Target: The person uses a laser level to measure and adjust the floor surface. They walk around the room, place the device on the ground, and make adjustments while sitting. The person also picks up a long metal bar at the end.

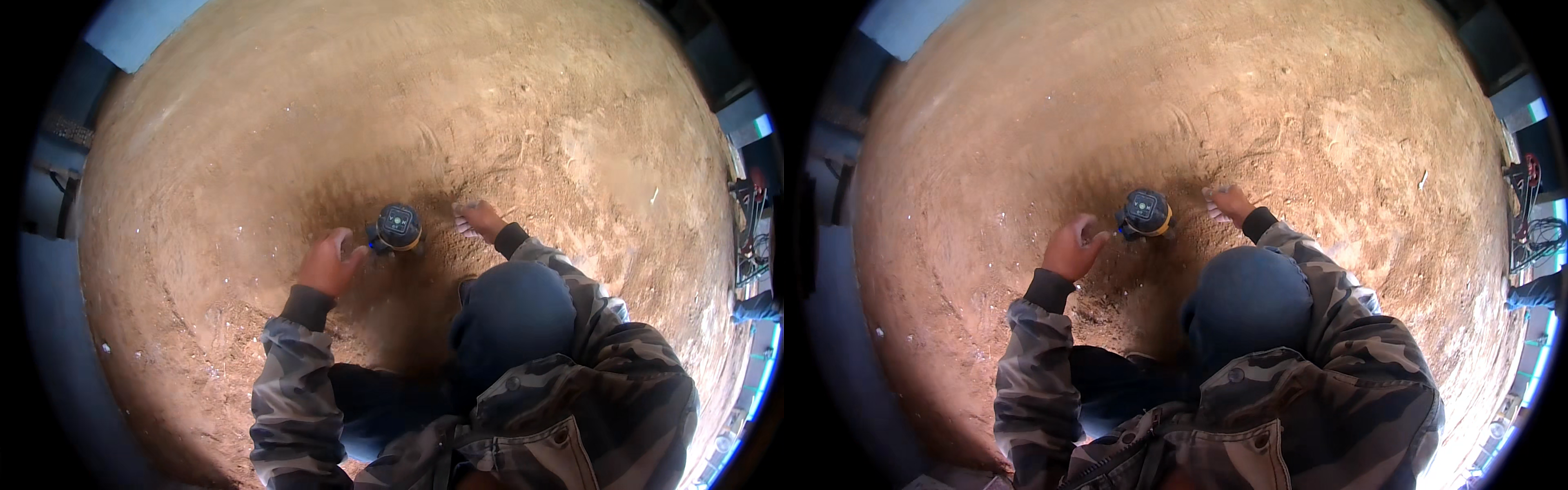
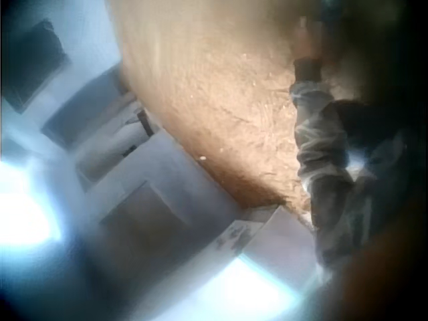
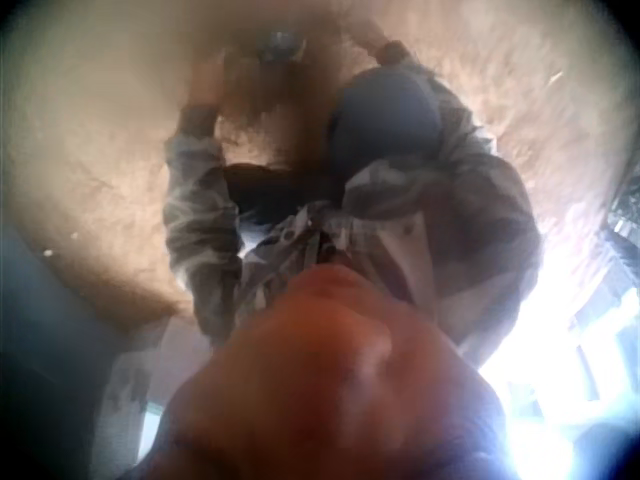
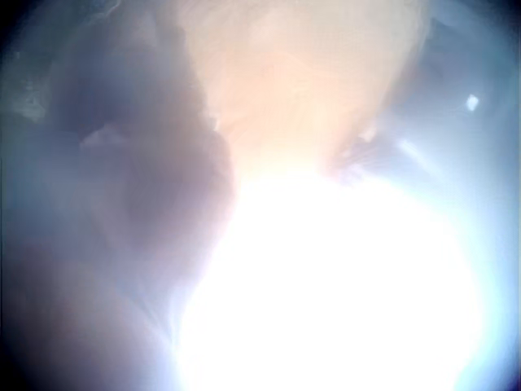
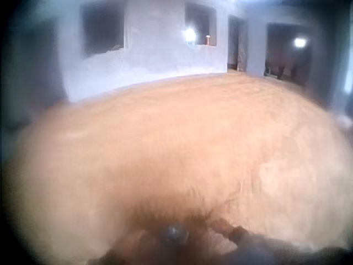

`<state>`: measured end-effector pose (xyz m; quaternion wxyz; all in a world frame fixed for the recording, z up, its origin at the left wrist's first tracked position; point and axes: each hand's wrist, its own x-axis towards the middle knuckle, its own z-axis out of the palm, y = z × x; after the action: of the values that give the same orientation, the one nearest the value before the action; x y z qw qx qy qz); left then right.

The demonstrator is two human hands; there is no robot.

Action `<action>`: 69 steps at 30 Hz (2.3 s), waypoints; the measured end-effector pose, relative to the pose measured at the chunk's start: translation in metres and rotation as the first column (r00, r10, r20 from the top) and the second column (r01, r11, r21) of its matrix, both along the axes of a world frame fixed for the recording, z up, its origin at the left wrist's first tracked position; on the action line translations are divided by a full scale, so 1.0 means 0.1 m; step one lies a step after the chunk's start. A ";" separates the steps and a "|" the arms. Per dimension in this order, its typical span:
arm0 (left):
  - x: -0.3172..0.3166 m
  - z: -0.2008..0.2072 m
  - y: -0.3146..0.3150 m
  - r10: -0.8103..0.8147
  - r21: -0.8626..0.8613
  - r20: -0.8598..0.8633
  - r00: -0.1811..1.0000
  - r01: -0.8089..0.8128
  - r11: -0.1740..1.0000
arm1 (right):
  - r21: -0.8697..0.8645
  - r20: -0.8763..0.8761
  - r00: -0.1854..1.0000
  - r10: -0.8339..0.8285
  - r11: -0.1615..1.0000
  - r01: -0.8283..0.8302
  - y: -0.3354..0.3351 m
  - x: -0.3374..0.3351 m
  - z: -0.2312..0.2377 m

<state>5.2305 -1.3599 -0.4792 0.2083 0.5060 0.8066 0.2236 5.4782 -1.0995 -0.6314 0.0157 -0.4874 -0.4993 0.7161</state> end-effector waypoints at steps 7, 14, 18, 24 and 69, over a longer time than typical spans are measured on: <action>0.33 -0.03 0.47 -0.076 0.032 -0.116 0.990 0.081 0.996 | -0.016 -0.039 0.996 0.080 0.997 -0.081 -0.11 -0.05 -0.02; 0.38 -0.24 0.61 -0.061 0.077 -0.248 0.967 0.083 0.994 | -0.120 -0.057 0.948 0.314 0.940 -0.319 -0.33 -0.22 0.07; 0.37 -0.24 0.64 -0.074 0.025 -0.197 0.978 0.081 0.996 | -0.140 -0.096 0.935 0.340 0.926 -0.351 -0.38 -0.22 0.08; 0.41 -0.20 0.69 -0.124 0.026 -0.179 0.976 0.131 0.991 | -0.170 -0.128 0.941 0.314 0.927 -0.333 -0.40 -0.21 0.11; 0.36 -0.73 0.76 -0.140 0.052 -0.055 0.989 0.143 0.988 | -0.149 -0.177 0.937 0.300 0.933 -0.327 -0.32 -0.24 -0.11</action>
<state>5.2662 -1.2842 -0.5525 0.1885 0.5731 0.7672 0.2178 5.4547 -1.1312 -0.6426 -0.1043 -0.3451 -0.5028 0.7856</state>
